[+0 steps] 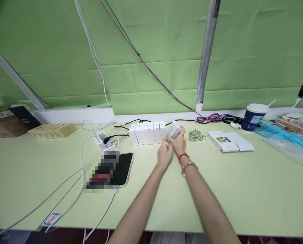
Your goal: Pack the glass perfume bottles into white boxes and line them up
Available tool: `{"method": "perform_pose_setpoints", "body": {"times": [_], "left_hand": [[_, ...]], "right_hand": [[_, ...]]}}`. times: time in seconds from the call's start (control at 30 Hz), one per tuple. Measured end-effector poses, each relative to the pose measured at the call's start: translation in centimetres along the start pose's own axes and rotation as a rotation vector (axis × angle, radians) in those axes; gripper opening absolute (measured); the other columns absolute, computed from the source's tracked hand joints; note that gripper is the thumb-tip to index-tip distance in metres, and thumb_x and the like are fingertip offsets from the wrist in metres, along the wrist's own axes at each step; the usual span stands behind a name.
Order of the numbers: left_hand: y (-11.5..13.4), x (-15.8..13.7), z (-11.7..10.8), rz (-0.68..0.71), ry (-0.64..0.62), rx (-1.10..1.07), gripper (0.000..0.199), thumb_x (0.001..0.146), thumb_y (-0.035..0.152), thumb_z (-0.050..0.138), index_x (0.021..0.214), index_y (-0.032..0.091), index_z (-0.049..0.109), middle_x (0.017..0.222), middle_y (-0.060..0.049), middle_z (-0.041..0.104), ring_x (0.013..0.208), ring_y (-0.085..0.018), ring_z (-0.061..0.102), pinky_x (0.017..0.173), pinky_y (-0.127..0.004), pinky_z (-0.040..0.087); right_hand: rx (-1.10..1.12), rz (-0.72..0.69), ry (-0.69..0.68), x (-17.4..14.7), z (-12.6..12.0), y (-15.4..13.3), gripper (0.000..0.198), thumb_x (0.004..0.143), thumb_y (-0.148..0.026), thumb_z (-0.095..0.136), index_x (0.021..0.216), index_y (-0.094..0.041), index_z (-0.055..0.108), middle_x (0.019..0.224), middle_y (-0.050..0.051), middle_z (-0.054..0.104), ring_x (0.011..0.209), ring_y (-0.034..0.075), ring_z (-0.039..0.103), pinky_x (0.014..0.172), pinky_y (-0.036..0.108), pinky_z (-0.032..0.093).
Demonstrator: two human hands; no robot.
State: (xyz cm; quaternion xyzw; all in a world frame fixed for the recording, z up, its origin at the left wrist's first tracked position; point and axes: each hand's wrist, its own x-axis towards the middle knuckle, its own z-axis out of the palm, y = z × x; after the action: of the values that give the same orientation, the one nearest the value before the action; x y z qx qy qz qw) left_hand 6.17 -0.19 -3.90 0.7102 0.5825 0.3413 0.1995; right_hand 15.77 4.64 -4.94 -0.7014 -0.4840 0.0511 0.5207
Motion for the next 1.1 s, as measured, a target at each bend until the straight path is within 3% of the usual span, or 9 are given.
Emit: {"method": "perform_pose_setpoints", "body": {"times": [0.17, 0.3, 0.4, 0.6, 0.67, 0.77, 0.83, 0.97, 1.1], "left_hand": [[-0.4, 0.4, -0.6, 0.055, 0.011, 0.13, 0.027, 0.085, 0.026, 0.036, 0.11, 0.022, 0.044, 0.07, -0.001, 0.059, 0.069, -0.017, 0.058, 0.062, -0.025, 0.037], [-1.3, 0.8, -1.0, 0.056, 0.068, 0.169, 0.024, 0.085, 0.026, 0.037, 0.107, 0.023, 0.046, 0.068, 0.001, 0.057, 0.071, -0.016, 0.057, 0.064, -0.024, 0.037], [-1.7, 1.1, -1.4, 0.008, 0.097, 0.148, 0.025, 0.084, 0.027, 0.038, 0.108, 0.023, 0.044, 0.063, 0.003, 0.055, 0.068, -0.015, 0.057, 0.062, -0.023, 0.036], [-1.4, 0.5, -2.1, 0.05, 0.065, 0.137, 0.047, 0.082, 0.029, 0.039, 0.128, 0.022, 0.031, 0.067, 0.003, 0.058, 0.066, -0.015, 0.058, 0.063, -0.024, 0.037], [-1.2, 0.1, -2.4, 0.06, 0.054, 0.091, 0.06, 0.08, 0.032, 0.042, 0.134, 0.021, 0.019, 0.075, 0.001, 0.061, 0.068, -0.015, 0.059, 0.064, -0.024, 0.039], [-1.2, -0.3, -2.7, 0.116, 0.07, 0.027, 0.078, 0.074, 0.037, 0.05, 0.137, 0.02, 0.006, 0.117, -0.011, 0.053, 0.074, -0.016, 0.06, 0.067, -0.028, 0.042], [-1.3, -0.4, -2.6, 0.146, 0.025, 0.002, 0.084, 0.07, 0.039, 0.055, 0.136, 0.02, 0.008, 0.13, -0.015, 0.043, 0.081, -0.017, 0.061, 0.069, -0.029, 0.043], [-1.3, -0.2, -2.1, 0.163, -0.073, 0.025, 0.082, 0.063, 0.046, 0.062, 0.13, 0.018, 0.022, 0.119, -0.014, 0.053, 0.095, -0.023, 0.058, 0.074, -0.029, 0.044], [-1.0, -0.1, -1.7, 0.176, 0.011, 0.081, 0.077, 0.066, 0.051, 0.057, 0.126, 0.014, 0.026, 0.109, -0.015, 0.058, 0.097, -0.027, 0.058, 0.078, -0.034, 0.044]], "right_hand": [[0.049, -0.087, -0.095, -0.5, 0.2, -0.3, 0.078, 0.066, -0.041, 0.057, 0.134, -0.021, 0.023, 0.103, 0.007, 0.058, 0.082, 0.023, 0.06, 0.064, 0.03, 0.043], [0.104, -0.103, -0.064, -1.1, 0.0, -0.6, 0.067, 0.069, -0.035, 0.053, 0.131, -0.02, 0.031, 0.119, 0.01, 0.05, 0.094, 0.023, 0.057, 0.07, 0.031, 0.045], [0.091, -0.079, -0.075, -1.9, -0.9, -1.2, 0.062, 0.069, -0.031, 0.052, 0.128, -0.021, 0.035, 0.118, 0.01, 0.05, 0.092, 0.023, 0.058, 0.07, 0.031, 0.046], [-0.038, -0.205, -0.141, -3.2, -2.8, -1.3, 0.049, 0.071, -0.029, 0.053, 0.119, -0.02, 0.046, 0.104, 0.009, 0.054, 0.08, 0.022, 0.06, 0.066, 0.031, 0.045], [-0.033, -0.238, -0.136, -3.4, -3.4, -1.0, 0.046, 0.07, -0.03, 0.054, 0.114, -0.02, 0.047, 0.102, 0.008, 0.054, 0.079, 0.022, 0.06, 0.065, 0.031, 0.044], [0.014, -0.297, -0.136, -3.6, -4.2, -0.3, 0.035, 0.067, -0.028, 0.053, 0.101, -0.021, 0.049, 0.096, 0.005, 0.056, 0.079, 0.019, 0.058, 0.065, 0.028, 0.044], [0.037, -0.351, -0.152, -3.6, -4.6, 0.2, 0.026, 0.065, -0.027, 0.052, 0.09, -0.022, 0.048, 0.089, 0.002, 0.056, 0.073, 0.017, 0.056, 0.062, 0.027, 0.043], [0.067, -0.428, -0.125, -3.4, -5.0, 0.7, 0.019, 0.063, -0.024, 0.05, 0.08, -0.021, 0.045, 0.079, 0.001, 0.055, 0.066, 0.015, 0.053, 0.059, 0.025, 0.041], [0.096, -0.461, -0.12, -3.2, -5.6, 0.4, 0.014, 0.072, -0.031, 0.048, 0.079, -0.02, 0.049, 0.078, 0.002, 0.057, 0.064, 0.015, 0.053, 0.059, 0.025, 0.04]]}}
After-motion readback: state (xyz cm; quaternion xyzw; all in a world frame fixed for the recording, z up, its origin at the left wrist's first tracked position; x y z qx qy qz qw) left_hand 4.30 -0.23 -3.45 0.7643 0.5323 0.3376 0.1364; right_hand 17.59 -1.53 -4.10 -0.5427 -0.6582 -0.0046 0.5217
